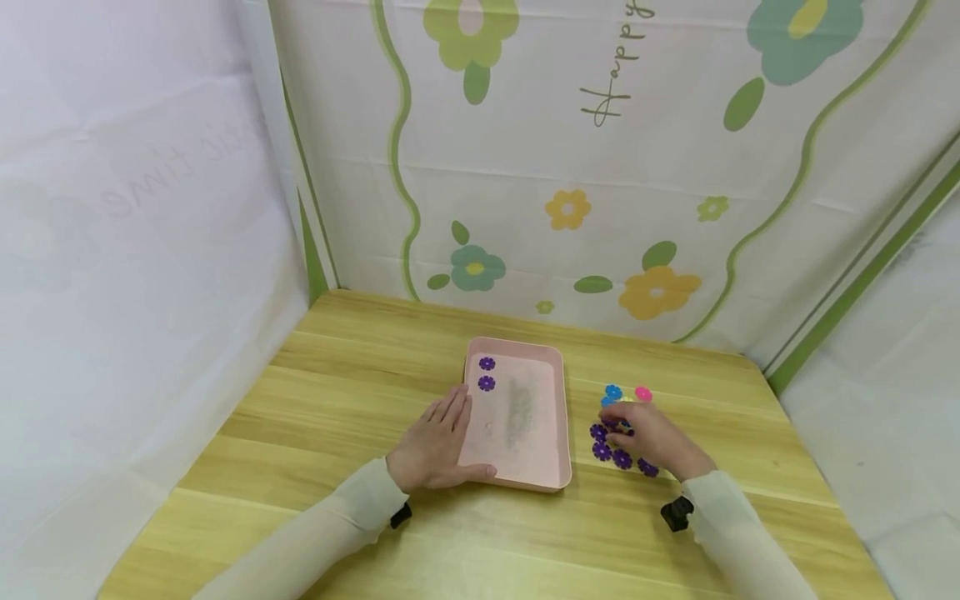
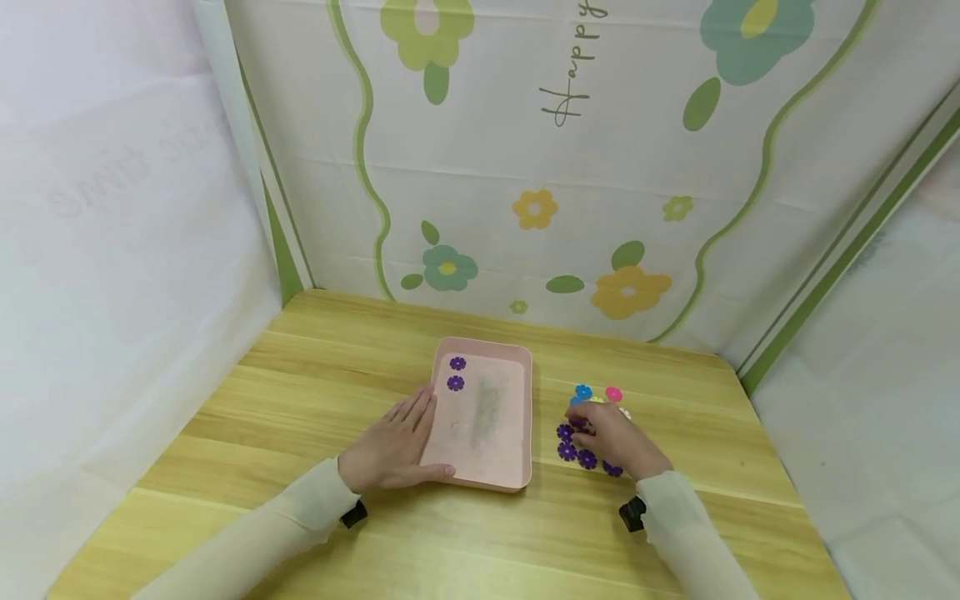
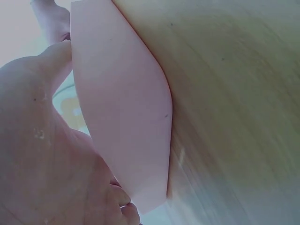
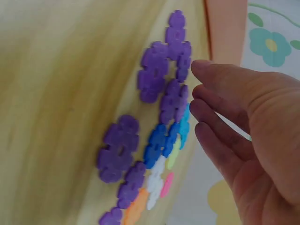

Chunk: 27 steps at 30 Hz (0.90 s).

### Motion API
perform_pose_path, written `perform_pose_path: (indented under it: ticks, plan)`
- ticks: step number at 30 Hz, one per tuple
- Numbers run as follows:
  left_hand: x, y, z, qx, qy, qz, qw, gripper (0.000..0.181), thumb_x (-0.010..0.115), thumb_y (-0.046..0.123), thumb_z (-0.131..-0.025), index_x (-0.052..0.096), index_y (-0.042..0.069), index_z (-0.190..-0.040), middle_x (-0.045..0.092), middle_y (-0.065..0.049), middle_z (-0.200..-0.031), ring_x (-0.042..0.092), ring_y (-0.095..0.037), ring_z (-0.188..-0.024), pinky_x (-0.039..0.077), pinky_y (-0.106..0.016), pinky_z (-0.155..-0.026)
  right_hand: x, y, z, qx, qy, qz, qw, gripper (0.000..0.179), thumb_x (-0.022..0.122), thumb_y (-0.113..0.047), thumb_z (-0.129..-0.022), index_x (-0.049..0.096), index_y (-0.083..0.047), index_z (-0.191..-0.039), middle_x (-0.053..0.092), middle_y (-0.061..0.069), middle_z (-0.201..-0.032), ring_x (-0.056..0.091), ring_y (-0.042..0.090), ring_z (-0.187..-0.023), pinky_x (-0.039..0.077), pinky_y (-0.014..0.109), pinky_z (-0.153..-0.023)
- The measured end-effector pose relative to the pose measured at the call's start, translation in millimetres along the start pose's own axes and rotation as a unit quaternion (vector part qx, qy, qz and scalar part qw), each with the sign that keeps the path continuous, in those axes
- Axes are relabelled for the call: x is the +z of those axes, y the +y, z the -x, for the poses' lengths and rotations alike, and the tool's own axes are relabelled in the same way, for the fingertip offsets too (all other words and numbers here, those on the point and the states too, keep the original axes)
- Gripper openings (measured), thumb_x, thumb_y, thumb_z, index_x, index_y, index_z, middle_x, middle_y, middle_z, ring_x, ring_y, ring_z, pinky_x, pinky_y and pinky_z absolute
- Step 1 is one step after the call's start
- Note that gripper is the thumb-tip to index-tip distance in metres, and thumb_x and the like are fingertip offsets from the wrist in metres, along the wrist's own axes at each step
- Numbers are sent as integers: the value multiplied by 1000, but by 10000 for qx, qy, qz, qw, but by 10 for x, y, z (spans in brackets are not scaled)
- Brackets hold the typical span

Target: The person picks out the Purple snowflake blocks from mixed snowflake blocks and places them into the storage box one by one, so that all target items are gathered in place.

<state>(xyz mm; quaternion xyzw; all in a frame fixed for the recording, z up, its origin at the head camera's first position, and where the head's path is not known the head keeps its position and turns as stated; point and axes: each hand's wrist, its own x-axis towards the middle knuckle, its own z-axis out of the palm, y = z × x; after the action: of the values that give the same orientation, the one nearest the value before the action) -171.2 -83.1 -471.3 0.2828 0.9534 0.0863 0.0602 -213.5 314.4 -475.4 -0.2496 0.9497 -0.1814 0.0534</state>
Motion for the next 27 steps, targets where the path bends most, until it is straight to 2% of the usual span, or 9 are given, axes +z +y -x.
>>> perform_pose_path:
  ticks: [5,12,21,25,27]
  plan:
    - [11,-5,5,13,38,32,10000,115,49,81,-95,25,-8,-164,17,-25,-175,23,-39,-164,29,-53,-131,79,38,-19,-264,94,377,9989,29,81,-5,-91,74,-2,-119,78,12,-115,75,31,-107,63,45,-92]
    - [27,-10,1,75,119,49,9999,116,51,81,-94,26,-10,-163,19,-27,-174,25,-40,-163,30,-53,-131,74,18,-57,-532,61,718,9960,30,83,-5,-89,75,-5,-118,78,8,-114,74,28,-106,63,45,-92]
    - [44,-19,-7,49,110,1,9999,116,50,81,-94,26,-9,-163,19,-26,-175,25,-39,-163,30,-52,-131,-18,4,-181,-944,-379,575,9931,28,83,-1,-88,78,-7,-115,80,7,-112,76,27,-105,64,44,-90]
    - [42,-25,-14,57,122,-81,9999,117,49,82,-94,26,-9,-163,19,-26,-175,26,-39,-163,31,-52,-131,-58,17,-267,-943,-495,440,9933,28,87,-4,-84,80,-7,-111,80,6,-109,75,25,-101,65,42,-88]
    - [37,-27,-17,56,114,-101,9999,117,49,83,-94,26,-8,-163,19,-26,-175,26,-39,-163,31,-52,-131,-70,35,-314,-905,-529,441,9935,26,89,-6,-82,81,-8,-106,78,3,-103,73,20,-95,64,37,-84]
